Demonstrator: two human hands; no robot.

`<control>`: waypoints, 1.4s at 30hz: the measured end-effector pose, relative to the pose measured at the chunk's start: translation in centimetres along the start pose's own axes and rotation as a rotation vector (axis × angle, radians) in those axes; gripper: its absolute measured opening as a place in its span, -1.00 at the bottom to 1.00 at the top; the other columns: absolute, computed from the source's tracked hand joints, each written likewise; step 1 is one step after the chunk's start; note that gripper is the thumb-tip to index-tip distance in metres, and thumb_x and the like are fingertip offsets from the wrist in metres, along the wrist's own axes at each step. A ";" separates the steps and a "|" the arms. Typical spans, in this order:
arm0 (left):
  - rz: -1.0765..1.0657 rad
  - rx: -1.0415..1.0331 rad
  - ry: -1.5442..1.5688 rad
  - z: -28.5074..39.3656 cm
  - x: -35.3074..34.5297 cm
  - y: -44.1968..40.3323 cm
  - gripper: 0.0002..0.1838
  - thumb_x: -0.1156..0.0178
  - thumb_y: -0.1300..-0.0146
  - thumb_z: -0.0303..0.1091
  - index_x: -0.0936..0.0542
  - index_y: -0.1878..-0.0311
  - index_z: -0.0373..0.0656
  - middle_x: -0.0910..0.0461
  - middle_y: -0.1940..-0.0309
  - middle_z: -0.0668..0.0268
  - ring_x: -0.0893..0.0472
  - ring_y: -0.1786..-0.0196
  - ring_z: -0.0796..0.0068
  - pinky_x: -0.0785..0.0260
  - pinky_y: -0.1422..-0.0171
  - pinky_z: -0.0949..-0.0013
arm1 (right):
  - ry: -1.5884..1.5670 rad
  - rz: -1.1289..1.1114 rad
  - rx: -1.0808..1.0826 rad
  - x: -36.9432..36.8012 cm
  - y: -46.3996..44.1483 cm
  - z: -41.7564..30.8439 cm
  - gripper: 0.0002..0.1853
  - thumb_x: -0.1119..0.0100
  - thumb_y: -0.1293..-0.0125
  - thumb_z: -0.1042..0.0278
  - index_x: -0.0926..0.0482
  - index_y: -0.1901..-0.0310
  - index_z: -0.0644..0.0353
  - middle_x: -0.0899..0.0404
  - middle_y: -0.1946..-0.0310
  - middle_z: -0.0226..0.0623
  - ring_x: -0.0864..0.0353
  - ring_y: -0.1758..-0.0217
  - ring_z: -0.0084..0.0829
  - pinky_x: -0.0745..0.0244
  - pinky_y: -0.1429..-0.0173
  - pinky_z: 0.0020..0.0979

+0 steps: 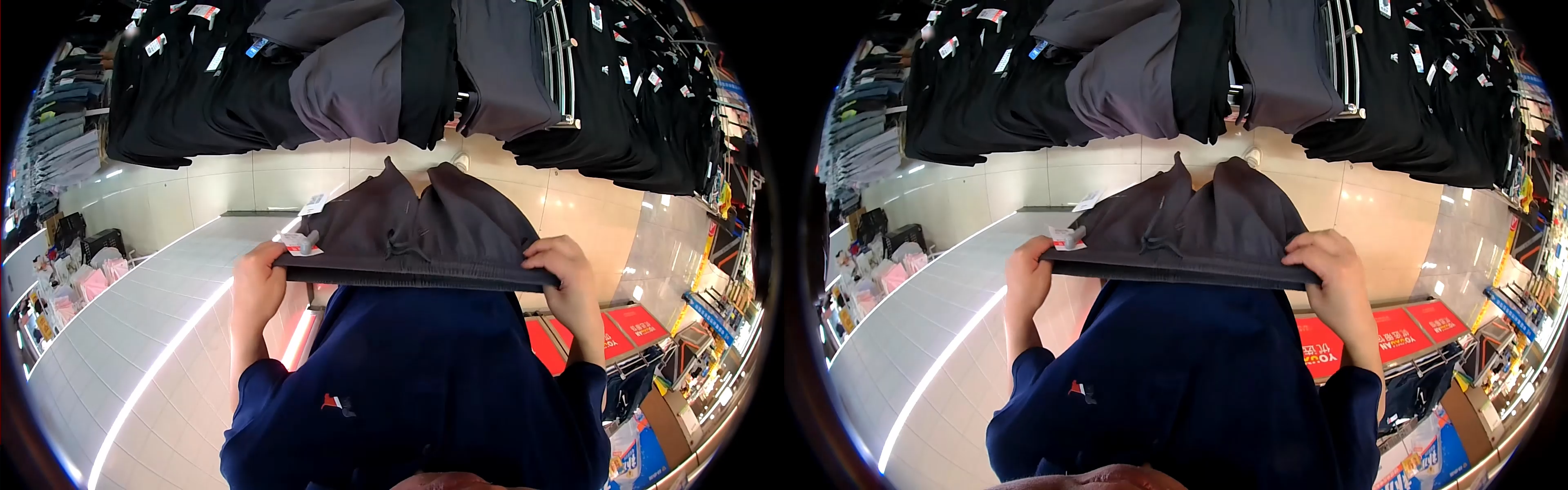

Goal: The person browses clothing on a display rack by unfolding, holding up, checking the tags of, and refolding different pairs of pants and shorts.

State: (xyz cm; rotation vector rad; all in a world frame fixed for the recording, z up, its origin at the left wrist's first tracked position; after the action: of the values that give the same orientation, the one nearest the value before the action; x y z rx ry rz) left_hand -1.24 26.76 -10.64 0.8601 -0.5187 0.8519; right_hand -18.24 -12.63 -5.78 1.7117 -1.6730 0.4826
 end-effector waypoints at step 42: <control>-0.365 -0.319 0.385 -8.2 -7.9 3.3 -0.63 0.02 -0.16 -0.48 -0.37 -0.07 -0.25 -0.47 0.02 -0.07 -0.45 -0.12 -0.17 -0.28 -0.26 0.06 | -0.649 -0.332 0.001 -6.0 3.4 5.1 -0.58 -0.07 -0.06 0.75 -0.60 0.00 0.30 -0.60 -0.07 -0.18 -0.55 -0.18 -0.26 -0.37 -0.30 -0.35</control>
State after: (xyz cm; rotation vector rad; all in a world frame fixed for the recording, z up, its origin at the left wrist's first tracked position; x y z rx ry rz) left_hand -7.91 31.31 -19.26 0.4597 -0.1432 0.5588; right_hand -23.14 -11.64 -12.76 2.2432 -1.7364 -0.2616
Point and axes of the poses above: each hand's wrist, its own y-axis away from the middle knuckle, its own x-axis out of the back of the hand, z = x × y, the point moved 1 cm from there along -y, towards the middle knuckle
